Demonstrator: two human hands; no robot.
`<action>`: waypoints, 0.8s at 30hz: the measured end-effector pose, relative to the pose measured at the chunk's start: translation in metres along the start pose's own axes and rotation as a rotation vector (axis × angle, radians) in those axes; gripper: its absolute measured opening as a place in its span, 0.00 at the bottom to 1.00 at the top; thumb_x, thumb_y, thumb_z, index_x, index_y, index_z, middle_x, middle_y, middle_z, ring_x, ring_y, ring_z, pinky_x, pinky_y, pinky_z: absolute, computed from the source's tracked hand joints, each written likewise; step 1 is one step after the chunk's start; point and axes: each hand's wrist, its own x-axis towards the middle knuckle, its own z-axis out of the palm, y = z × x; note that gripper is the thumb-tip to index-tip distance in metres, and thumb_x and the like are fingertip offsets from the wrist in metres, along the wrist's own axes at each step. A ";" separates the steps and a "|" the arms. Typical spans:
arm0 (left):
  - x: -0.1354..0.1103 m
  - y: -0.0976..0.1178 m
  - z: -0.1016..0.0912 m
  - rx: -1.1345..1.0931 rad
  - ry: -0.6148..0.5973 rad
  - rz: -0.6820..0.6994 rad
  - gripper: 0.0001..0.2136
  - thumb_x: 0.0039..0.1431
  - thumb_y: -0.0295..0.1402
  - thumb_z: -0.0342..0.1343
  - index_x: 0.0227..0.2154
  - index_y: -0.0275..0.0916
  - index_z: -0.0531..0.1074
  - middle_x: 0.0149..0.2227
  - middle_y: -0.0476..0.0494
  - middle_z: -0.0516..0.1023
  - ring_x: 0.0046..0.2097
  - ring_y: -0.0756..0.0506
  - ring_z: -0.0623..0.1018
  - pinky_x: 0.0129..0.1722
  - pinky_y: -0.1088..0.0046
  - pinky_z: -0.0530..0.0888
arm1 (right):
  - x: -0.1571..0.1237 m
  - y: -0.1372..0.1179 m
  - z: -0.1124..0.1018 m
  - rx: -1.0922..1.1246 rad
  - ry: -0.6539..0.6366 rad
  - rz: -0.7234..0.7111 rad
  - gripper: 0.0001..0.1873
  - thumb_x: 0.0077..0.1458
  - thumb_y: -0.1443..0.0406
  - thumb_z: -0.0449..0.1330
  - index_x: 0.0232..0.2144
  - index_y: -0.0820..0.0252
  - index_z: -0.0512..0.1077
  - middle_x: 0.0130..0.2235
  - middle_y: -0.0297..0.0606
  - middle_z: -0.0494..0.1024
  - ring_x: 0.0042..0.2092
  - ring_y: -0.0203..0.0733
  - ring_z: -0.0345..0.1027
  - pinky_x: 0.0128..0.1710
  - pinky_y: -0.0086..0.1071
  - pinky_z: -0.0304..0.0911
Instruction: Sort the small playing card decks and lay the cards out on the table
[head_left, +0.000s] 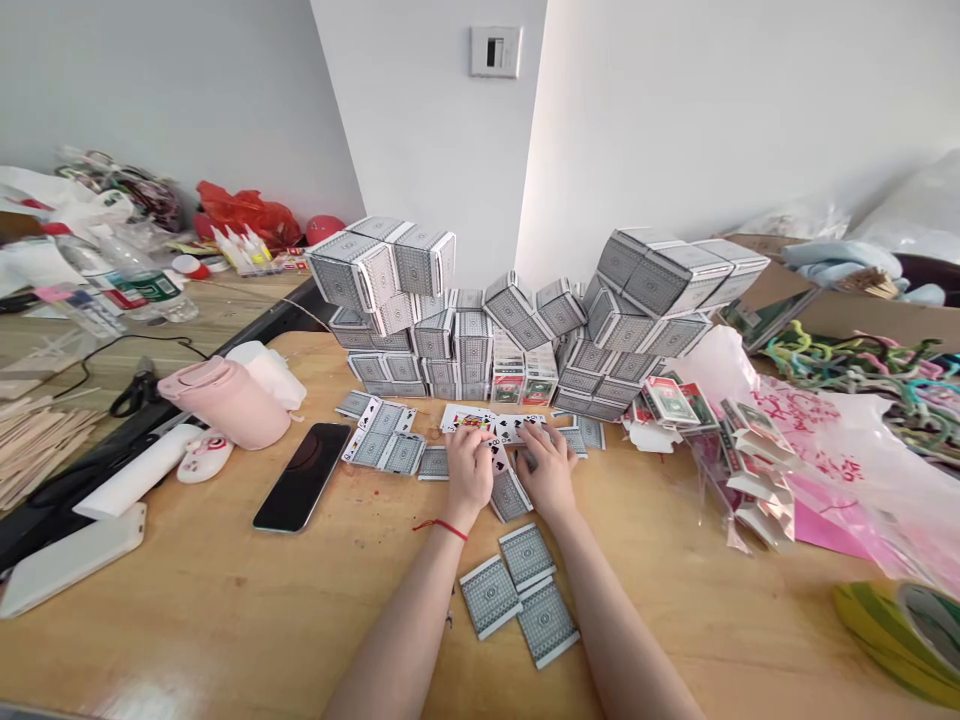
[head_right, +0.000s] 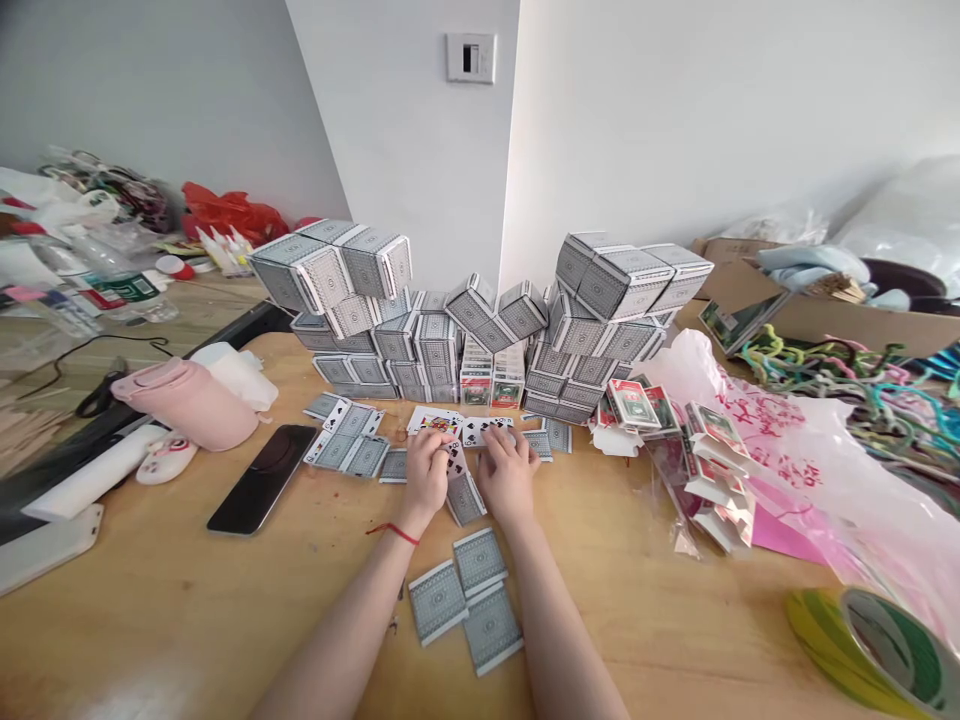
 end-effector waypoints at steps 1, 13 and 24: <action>-0.001 0.000 0.000 0.008 0.003 0.003 0.11 0.51 0.22 0.41 0.26 0.38 0.68 0.32 0.45 0.69 0.39 0.45 0.66 0.42 0.66 0.64 | 0.000 0.000 0.001 0.008 -0.005 -0.002 0.15 0.50 0.68 0.52 0.41 0.54 0.71 0.45 0.37 0.74 0.50 0.50 0.56 0.45 0.44 0.45; 0.001 -0.006 0.004 -0.089 0.115 -0.082 0.07 0.49 0.24 0.44 0.27 0.38 0.66 0.32 0.44 0.70 0.38 0.46 0.68 0.40 0.68 0.66 | -0.002 0.008 -0.002 0.065 0.024 0.006 0.14 0.54 0.69 0.49 0.41 0.56 0.71 0.40 0.39 0.76 0.45 0.45 0.63 0.42 0.39 0.49; 0.002 -0.008 0.006 -0.217 0.098 -0.131 0.12 0.49 0.23 0.46 0.36 0.38 0.69 0.38 0.43 0.73 0.42 0.46 0.71 0.44 0.67 0.68 | 0.001 0.010 -0.003 0.142 0.264 0.075 0.16 0.54 0.69 0.46 0.41 0.57 0.70 0.35 0.40 0.75 0.39 0.42 0.63 0.40 0.36 0.58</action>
